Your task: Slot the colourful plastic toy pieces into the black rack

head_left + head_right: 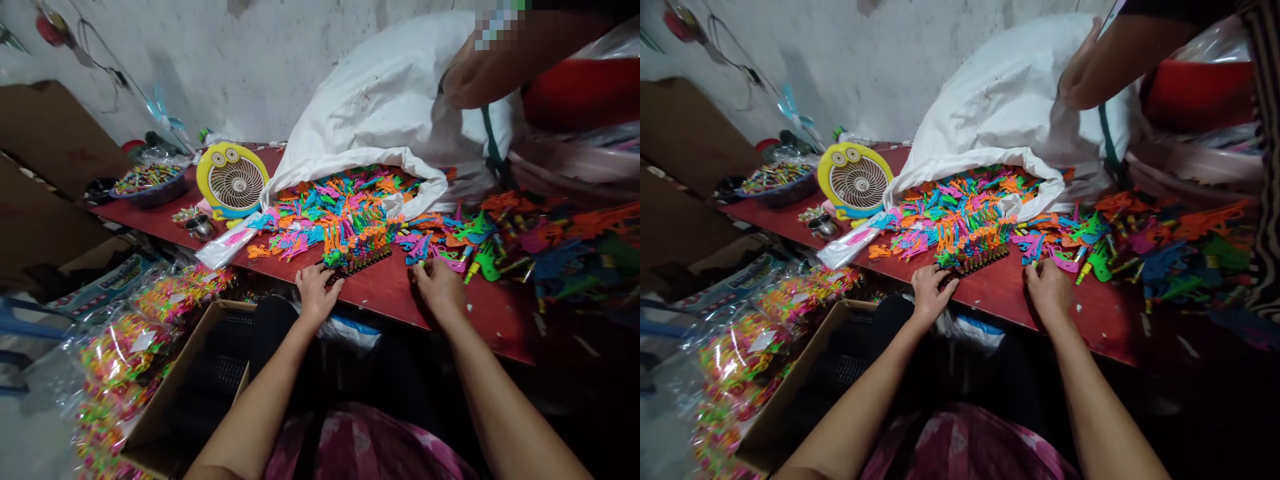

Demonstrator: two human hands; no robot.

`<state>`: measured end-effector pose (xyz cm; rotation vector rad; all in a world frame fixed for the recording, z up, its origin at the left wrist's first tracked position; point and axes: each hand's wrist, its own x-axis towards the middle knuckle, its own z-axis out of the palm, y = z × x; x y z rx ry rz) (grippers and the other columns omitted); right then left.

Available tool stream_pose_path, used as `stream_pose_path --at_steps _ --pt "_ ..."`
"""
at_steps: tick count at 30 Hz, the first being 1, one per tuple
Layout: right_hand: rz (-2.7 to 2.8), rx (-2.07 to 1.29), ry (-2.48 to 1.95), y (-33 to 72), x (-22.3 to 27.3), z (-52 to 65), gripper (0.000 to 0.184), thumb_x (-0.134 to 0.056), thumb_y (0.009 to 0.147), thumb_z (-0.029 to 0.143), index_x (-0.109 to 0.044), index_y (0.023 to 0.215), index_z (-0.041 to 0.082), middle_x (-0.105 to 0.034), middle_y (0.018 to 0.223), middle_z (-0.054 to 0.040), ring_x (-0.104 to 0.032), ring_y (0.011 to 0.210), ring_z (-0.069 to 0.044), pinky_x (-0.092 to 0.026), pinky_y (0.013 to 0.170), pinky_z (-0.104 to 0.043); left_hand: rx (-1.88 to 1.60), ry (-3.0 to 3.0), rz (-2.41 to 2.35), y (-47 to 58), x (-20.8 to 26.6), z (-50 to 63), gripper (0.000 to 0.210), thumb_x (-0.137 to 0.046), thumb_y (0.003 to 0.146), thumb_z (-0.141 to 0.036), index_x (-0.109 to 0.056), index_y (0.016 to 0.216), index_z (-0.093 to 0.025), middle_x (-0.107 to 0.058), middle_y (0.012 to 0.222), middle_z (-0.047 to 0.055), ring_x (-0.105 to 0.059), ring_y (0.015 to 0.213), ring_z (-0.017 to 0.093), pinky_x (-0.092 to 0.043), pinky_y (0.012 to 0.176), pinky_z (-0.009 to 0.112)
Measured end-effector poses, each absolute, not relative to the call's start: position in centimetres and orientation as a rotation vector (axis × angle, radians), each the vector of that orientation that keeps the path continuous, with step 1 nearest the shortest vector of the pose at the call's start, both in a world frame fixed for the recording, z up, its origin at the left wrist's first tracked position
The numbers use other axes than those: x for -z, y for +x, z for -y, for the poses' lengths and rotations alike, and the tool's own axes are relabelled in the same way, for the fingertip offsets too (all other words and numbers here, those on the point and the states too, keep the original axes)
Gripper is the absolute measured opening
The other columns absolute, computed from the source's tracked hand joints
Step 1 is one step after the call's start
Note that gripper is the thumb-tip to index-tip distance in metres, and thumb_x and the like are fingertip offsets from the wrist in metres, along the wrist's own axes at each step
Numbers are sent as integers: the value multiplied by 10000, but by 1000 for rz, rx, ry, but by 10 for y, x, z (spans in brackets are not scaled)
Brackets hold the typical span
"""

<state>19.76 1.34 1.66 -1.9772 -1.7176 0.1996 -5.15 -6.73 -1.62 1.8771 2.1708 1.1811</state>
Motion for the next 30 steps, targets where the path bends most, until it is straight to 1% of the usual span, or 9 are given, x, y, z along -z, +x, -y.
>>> stream_pose_path --at_steps 3,6,9,14,19,24,30 --pt "1679 -94 -1972 196 -15 -12 418 -480 876 421 -637 1147 144 -689 847 -143 -622 755 -270 -364 620 -330 -1145 1910 -2204 -54 21 61 199 -677 856 -356 -729 1032 -278 -659 1174 62 -530 1185 256 -307 1077 503" --pt "1617 -61 -1884 198 -10 -12 473 -490 864 390 -601 1231 114 -673 777 -138 -614 705 -270 -387 631 -348 -1094 1951 -2202 -61 23 55 194 -647 879 -310 -725 1054 -279 -660 1174 62 -533 1191 258 -314 1070 512" --pt "1599 -114 -1760 202 -5 -13 475 -496 849 390 -607 1223 118 -667 743 -107 -600 679 -251 -399 632 -343 -1018 1970 -2179 -72 21 50 204 -620 893 -259 -713 1074 -280 -663 1182 55 -542 1202 253 -303 1082 520" --pt "1595 -192 -1703 207 1 -14 443 -510 831 397 -652 1164 140 -686 769 -95 -574 652 -224 -393 626 -326 -991 2006 -2063 -93 17 41 221 -587 899 -190 -685 1087 -253 -677 1208 48 -545 1238 228 -345 1082 463" --pt "1594 -244 -1696 208 3 -14 408 -519 830 408 -677 1119 166 -703 807 -93 -583 672 -223 -401 642 -329 -1001 2066 -1929 -112 20 32 197 -573 887 -160 -671 1044 -228 -701 1143 46 -581 1179 222 -402 1049 425" --pt "1578 -248 -1670 209 5 -14 417 -507 831 434 -690 1095 169 -705 808 -85 -585 658 -213 -404 640 -327 -992 2107 -1843 -124 20 25 170 -573 877 -161 -669 1006 -216 -698 1084 48 -615 1085 214 -446 999 399" --pt "1574 -200 -1650 209 5 -12 417 -504 822 408 -699 1103 171 -714 819 -83 -587 660 -214 -388 619 -316 -1020 2118 -1810 -125 21 24 178 -570 870 -161 -672 1006 -218 -689 1100 47 -607 1093 214 -457 983 389"
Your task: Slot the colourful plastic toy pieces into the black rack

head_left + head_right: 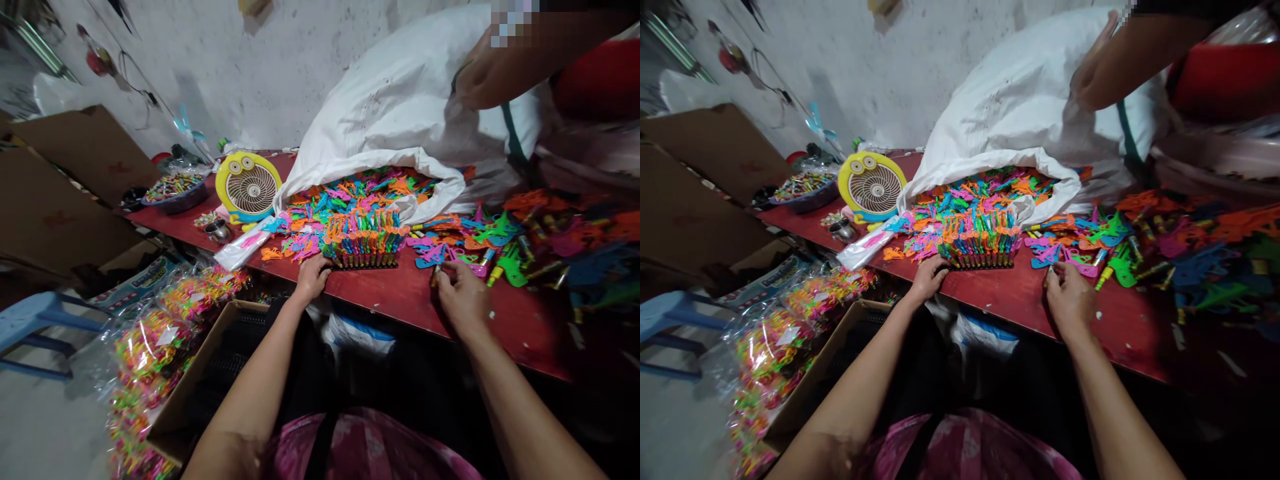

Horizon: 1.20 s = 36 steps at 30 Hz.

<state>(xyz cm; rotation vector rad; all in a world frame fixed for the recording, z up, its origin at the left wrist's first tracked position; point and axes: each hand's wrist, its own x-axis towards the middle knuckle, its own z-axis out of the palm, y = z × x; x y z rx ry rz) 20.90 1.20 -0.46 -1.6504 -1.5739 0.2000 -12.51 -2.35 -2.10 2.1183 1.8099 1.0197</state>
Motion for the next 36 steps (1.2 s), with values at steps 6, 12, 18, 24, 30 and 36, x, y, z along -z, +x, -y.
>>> stream_pose_path --at_steps 6,12,18,24,30,36 --pt "1564 -189 -1670 208 3 -11 417 -496 811 408 -709 1084 175 -716 816 -85 -575 647 -211 -377 599 -310 -1012 2110 -1826 -125 24 24 193 -568 874 -164 -671 1024 -226 -687 1127 53 -597 1127 220 -446 1005 405" --pt "1564 -207 -1672 208 2 -9 409 -497 808 401 -712 1075 179 -723 834 -91 -582 663 -210 -382 606 -309 -1029 2122 -1833 -125 26 24 175 -561 885 -177 -668 1016 -221 -690 1126 53 -593 1137 225 -433 1019 414" --pt "1578 -217 -1677 208 0 -8 397 -499 821 410 -712 1064 179 -714 818 -90 -595 659 -213 -395 609 -315 -1006 2115 -1842 -124 26 25 193 -553 887 -168 -660 1038 -223 -692 1144 54 -582 1174 225 -418 1042 424" --pt "1585 -236 -1695 208 1 -8 383 -510 816 401 -724 1049 186 -727 837 -97 -625 702 -229 -416 635 -323 -1028 2127 -1835 -125 27 25 181 -559 886 -174 -660 1030 -219 -695 1133 57 -586 1174 228 -428 1038 423" --pt "1603 -254 -1662 209 3 -9 387 -501 822 405 -722 1049 182 -727 826 -92 -627 702 -223 -420 638 -316 -1030 2138 -1846 -126 29 24 186 -564 885 -172 -664 1035 -219 -697 1126 58 -592 1163 227 -437 1029 415" --pt "1634 -195 -1678 207 2 -5 357 -500 843 390 -717 1048 195 -727 826 -77 -606 675 -206 -384 615 -300 -964 2180 -1910 -122 28 25 249 -539 908 -194 -665 1121 -221 -658 1218 78 -580 1178 235 -439 1022 424"
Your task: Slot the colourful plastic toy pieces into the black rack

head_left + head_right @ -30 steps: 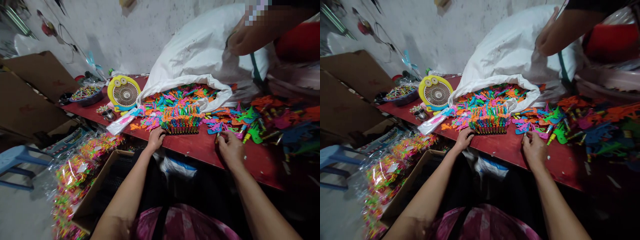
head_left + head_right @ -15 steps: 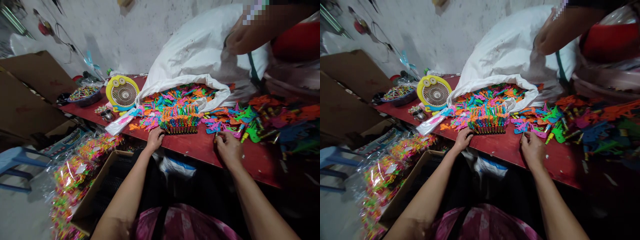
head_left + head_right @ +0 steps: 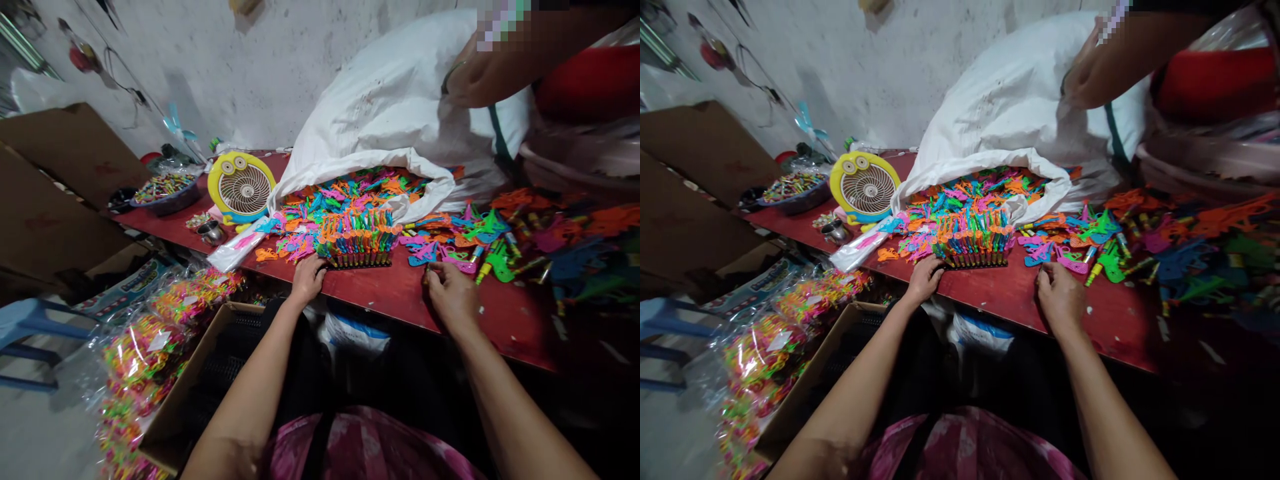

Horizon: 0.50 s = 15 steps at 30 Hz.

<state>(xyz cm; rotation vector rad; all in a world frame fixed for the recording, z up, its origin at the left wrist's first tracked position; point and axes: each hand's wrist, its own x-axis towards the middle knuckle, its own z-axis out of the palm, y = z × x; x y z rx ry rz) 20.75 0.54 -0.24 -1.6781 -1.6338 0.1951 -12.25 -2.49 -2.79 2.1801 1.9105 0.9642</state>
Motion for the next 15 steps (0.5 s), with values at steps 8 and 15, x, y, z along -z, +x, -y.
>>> stream_pose_path --at_steps 8,15 --pt "1795 -31 -1423 200 0 -1 314 -484 900 378 -673 1066 190 -698 946 -85 -617 801 -208 -421 693 -307 -949 2220 -1957 -110 26 31 293 -497 905 -132 -696 1106 -208 -647 1189 79 -559 1166 222 -442 1007 382" --pt "1834 -39 -1337 185 1 -3 368 -503 909 434 -636 1139 178 -656 951 -90 -600 783 -216 -445 678 -326 -797 2128 -2251 -60 9 66 285 -518 899 -178 -693 1111 -255 -614 1111 77 -512 1028 262 -436 835 394"
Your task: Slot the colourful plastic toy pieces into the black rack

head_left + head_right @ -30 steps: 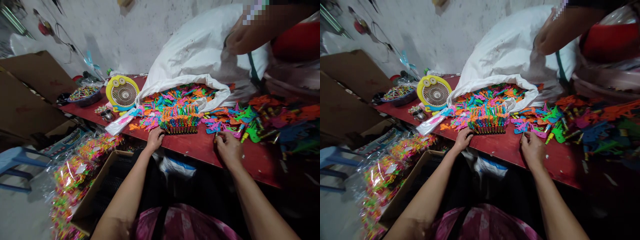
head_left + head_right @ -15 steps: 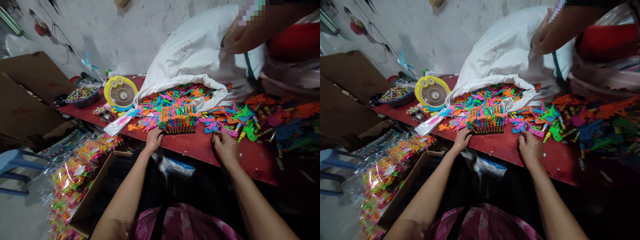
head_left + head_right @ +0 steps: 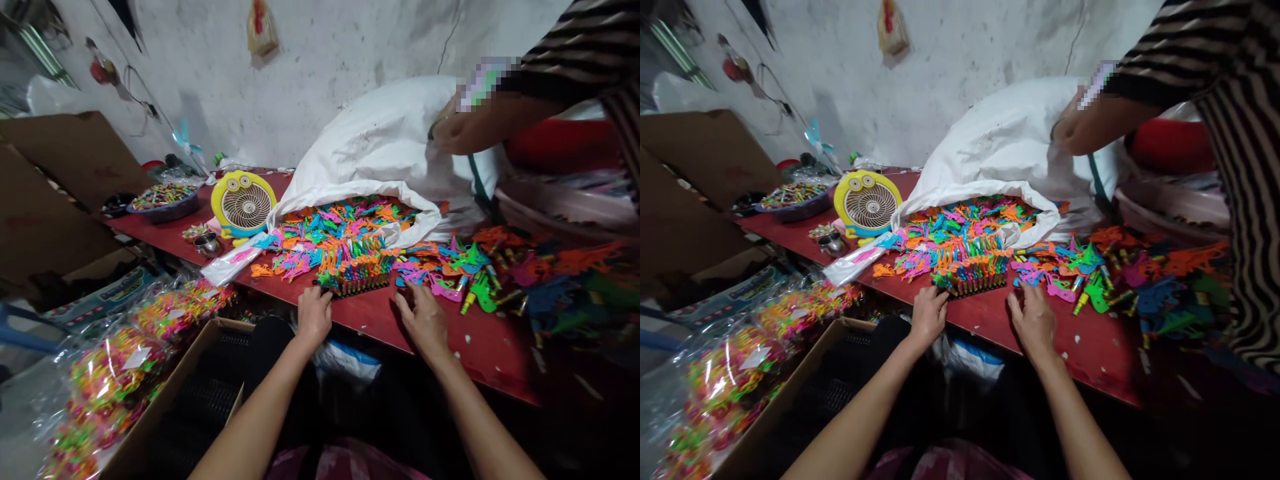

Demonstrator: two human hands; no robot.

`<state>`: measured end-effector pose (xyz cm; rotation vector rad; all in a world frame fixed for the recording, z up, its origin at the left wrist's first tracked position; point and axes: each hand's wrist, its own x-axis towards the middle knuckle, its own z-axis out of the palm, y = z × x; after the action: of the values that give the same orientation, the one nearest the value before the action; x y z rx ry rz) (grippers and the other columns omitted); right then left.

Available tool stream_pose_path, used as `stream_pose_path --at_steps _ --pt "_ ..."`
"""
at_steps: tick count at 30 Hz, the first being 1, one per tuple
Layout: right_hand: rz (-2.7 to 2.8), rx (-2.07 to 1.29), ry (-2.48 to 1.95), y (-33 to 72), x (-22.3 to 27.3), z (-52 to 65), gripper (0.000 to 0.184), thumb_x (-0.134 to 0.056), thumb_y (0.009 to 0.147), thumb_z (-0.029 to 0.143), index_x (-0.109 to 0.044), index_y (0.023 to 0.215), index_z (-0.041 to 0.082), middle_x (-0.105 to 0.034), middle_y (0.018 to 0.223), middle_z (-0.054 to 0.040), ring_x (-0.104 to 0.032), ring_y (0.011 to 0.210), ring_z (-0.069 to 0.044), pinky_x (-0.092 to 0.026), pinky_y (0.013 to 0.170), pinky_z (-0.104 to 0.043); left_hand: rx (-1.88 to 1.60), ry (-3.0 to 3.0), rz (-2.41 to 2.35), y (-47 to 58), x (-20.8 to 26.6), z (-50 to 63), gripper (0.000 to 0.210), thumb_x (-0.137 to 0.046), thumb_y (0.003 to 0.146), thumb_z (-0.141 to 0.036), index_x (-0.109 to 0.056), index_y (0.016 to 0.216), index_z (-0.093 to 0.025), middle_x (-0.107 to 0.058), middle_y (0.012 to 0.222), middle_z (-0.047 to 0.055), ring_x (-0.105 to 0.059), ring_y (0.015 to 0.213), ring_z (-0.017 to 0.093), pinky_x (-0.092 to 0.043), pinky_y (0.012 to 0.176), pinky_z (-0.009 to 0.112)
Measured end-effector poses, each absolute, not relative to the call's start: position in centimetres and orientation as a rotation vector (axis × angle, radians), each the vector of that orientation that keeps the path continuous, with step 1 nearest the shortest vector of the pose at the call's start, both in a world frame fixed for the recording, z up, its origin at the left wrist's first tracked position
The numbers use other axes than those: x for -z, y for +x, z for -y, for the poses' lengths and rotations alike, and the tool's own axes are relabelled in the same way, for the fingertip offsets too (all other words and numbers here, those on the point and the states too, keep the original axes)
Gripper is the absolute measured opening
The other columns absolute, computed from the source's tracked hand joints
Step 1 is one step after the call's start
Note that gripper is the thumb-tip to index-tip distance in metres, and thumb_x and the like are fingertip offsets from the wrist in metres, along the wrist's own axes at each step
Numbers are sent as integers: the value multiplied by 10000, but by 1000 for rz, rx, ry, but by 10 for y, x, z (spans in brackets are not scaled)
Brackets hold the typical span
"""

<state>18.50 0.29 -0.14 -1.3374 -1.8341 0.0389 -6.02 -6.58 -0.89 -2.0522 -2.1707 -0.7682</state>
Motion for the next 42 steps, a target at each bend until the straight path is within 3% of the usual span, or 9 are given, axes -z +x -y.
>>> stream_pose_path --at_steps 5,9,16,21,26,29,35,42 --pt "1848 -183 -1252 164 3 20 277 -504 926 394 -629 1065 189 -654 942 -72 -616 804 -205 -460 711 -324 690 -2007 2204 -22 -2 88 269 -508 898 -182 -671 1101 -246 -590 1061 97 -488 1005 282 -430 808 414" --pt "1921 -286 -1165 146 5 42 221 -508 929 380 -624 984 200 -654 896 -62 -610 851 -216 -464 767 -339 791 -2096 2167 4 1 99 310 -520 907 -233 -615 1202 -225 -581 1107 105 -493 1005 274 -461 842 423" --pt "1830 -358 -1264 153 6 47 196 -543 893 391 -585 850 204 -598 788 -39 -535 712 -190 -409 655 -311 955 -2377 1992 34 3 119 525 -605 835 -222 -510 1351 -196 -565 1250 126 -498 1051 294 -502 873 460" --pt "1782 -369 -1281 179 7 39 190 -540 875 381 -592 860 199 -593 781 -28 -503 661 -170 -384 623 -297 1203 -2638 1664 35 1 122 449 -635 820 -230 -589 1263 -178 -590 1268 116 -528 1055 273 -505 902 436" --pt "1810 -293 -1338 188 10 32 208 -560 844 394 -599 833 190 -581 731 -23 -459 583 -153 -362 593 -295 1555 -2285 1763 23 11 111 223 -526 909 -193 -698 1050 -183 -689 1041 92 -585 971 221 -494 861 401" --pt "1830 -210 -1327 185 12 32 232 -547 856 414 -594 822 190 -598 731 -39 -466 580 -161 -361 591 -301 1482 -2284 1715 18 14 105 215 -535 915 -235 -691 1053 -182 -685 1087 98 -586 1032 234 -482 907 423" --pt "1856 -189 -1294 181 7 35 244 -525 889 414 -591 810 192 -612 726 -53 -522 625 -186 -385 594 -306 1130 -2517 1493 25 17 100 429 -510 949 -375 -540 1307 -142 -609 1306 124 -527 1222 265 -354 1122 467" --pt "1794 -358 -1281 186 8 33 270 -597 840 439 -636 779 179 -652 716 -49 -545 613 -171 -427 588 -303 961 -2550 1574 27 15 88 447 -508 948 -478 -569 1244 -149 -635 1206 119 -536 1136 273 -422 962 428"
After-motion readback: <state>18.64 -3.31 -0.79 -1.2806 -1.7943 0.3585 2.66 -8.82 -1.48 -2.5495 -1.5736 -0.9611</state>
